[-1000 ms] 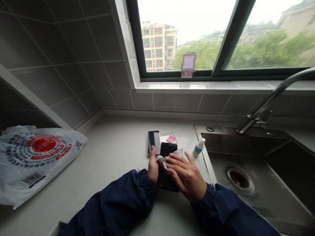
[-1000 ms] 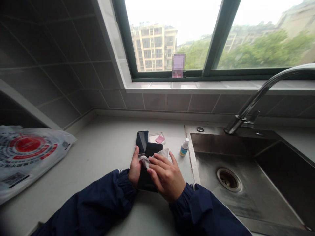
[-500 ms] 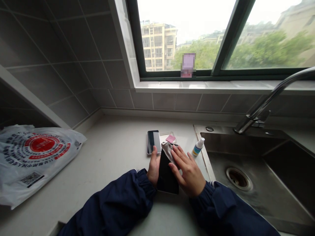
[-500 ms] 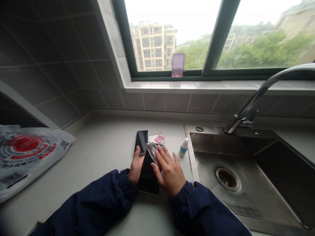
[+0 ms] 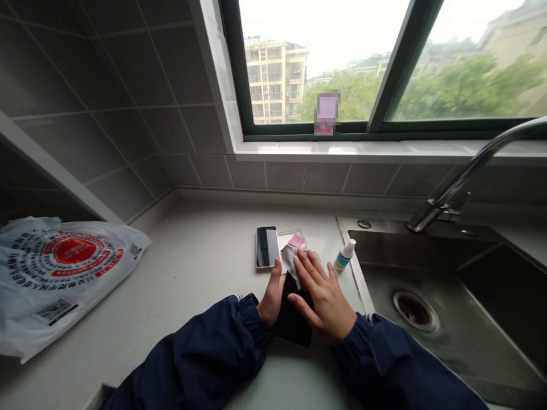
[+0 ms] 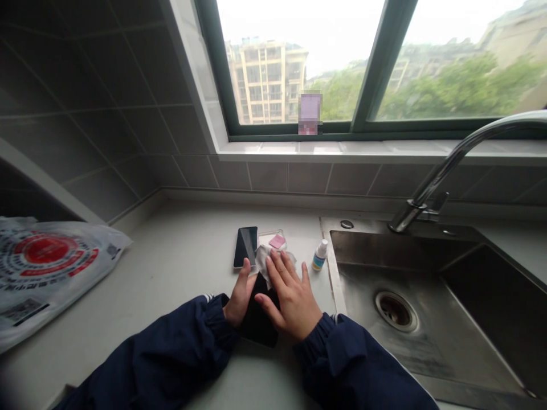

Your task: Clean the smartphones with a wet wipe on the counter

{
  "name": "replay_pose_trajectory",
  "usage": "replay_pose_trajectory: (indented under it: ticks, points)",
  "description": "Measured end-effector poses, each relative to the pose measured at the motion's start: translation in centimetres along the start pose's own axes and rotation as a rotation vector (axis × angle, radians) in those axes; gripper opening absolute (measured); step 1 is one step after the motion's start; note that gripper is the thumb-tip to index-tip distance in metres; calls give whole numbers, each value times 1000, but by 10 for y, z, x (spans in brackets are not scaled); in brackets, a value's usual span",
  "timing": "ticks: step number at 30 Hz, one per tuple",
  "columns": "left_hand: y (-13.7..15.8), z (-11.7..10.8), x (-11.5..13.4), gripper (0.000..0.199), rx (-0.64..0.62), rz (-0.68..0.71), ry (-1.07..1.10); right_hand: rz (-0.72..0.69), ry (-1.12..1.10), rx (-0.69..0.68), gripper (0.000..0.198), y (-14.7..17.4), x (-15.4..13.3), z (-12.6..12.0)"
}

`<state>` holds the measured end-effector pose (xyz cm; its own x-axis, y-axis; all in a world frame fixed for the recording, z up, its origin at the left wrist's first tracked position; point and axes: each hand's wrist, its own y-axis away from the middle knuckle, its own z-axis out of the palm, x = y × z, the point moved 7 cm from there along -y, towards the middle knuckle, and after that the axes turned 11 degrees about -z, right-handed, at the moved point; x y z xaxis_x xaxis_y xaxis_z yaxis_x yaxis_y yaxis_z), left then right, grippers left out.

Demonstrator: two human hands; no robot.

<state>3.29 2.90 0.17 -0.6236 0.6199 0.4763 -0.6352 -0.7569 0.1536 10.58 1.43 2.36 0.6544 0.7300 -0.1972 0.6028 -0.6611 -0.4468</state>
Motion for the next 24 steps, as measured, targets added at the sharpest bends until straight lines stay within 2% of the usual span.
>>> replay_pose_trajectory:
  ticks: [4,10,14,16,20,24]
  points:
    - [0,-6,3,66,79,43,66,-57,-34,-34,68,-1,-6,1]
    - [-1,-17,2,73,157,-6,152,-139,-130,-110,64,-2,-19,1]
    - [1,-19,-4,90,152,-164,151,-175,-203,-157,60,-3,-26,0]
    - [1,-18,-4,96,157,-198,135,-189,-232,-157,57,-4,-28,-3]
    - [2,-16,5,93,193,-101,111,-212,-263,-87,45,-5,-31,-12]
    - [2,-15,8,92,177,-86,50,-228,-293,93,24,-5,-32,-25]
